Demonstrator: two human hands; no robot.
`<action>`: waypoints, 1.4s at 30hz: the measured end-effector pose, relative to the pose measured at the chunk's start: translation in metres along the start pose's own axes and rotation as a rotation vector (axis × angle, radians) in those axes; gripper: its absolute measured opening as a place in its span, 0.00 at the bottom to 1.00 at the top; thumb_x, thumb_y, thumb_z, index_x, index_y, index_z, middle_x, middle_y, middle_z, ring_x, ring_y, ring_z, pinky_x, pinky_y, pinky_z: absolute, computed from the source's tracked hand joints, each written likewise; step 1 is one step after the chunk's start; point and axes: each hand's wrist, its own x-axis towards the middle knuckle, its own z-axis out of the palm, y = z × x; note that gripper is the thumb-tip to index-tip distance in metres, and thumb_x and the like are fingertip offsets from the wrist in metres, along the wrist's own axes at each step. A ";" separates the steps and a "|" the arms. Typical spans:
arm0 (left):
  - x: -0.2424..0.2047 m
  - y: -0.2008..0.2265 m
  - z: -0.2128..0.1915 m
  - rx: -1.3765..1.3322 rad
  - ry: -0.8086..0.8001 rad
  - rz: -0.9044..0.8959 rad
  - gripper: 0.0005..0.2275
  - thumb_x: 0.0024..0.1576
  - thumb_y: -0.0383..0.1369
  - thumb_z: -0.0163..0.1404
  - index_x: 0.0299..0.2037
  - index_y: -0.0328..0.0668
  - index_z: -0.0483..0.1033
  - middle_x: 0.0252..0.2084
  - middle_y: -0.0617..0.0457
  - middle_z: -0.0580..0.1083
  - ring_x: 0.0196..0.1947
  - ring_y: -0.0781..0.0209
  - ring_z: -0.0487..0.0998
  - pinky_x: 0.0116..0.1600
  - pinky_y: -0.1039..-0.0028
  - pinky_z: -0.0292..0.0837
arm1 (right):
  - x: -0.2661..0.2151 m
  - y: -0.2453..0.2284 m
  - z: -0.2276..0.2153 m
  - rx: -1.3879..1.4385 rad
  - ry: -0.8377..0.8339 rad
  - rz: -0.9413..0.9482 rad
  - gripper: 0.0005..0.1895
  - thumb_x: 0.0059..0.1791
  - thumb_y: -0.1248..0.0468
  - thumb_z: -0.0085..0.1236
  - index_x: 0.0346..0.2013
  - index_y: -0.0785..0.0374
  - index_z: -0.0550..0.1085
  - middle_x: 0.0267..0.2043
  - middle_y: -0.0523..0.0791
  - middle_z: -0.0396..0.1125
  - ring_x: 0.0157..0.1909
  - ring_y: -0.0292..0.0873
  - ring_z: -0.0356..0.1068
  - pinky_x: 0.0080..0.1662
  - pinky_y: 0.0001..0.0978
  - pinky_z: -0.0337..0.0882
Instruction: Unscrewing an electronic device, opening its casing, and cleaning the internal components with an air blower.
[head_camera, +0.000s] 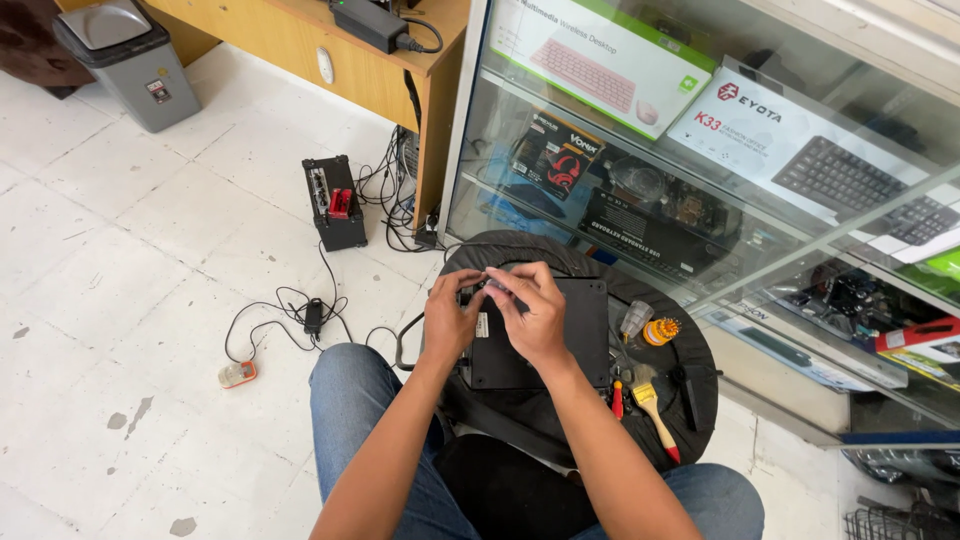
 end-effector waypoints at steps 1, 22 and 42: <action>0.000 -0.001 0.000 0.002 0.005 -0.002 0.11 0.60 0.27 0.59 0.51 0.42 0.75 0.45 0.56 0.78 0.56 0.47 0.78 0.59 0.47 0.79 | -0.001 0.002 0.002 0.004 -0.003 -0.002 0.08 0.50 0.67 0.64 0.45 0.60 0.83 0.37 0.47 0.70 0.31 0.47 0.76 0.33 0.34 0.77; 0.003 -0.006 0.020 0.082 0.089 -0.009 0.16 0.59 0.31 0.63 0.41 0.44 0.63 0.39 0.51 0.68 0.47 0.47 0.80 0.44 0.56 0.85 | 0.014 -0.001 -0.017 -0.021 -0.152 -0.037 0.10 0.52 0.72 0.56 0.48 0.65 0.79 0.35 0.49 0.73 0.32 0.49 0.75 0.35 0.36 0.77; 0.010 -0.012 0.009 0.140 0.049 0.171 0.20 0.54 0.28 0.65 0.52 0.39 0.69 0.38 0.54 0.74 0.47 0.52 0.79 0.48 0.63 0.83 | 0.023 0.001 -0.015 -0.091 -0.280 0.018 0.08 0.51 0.69 0.61 0.44 0.62 0.80 0.39 0.48 0.72 0.34 0.50 0.77 0.32 0.34 0.78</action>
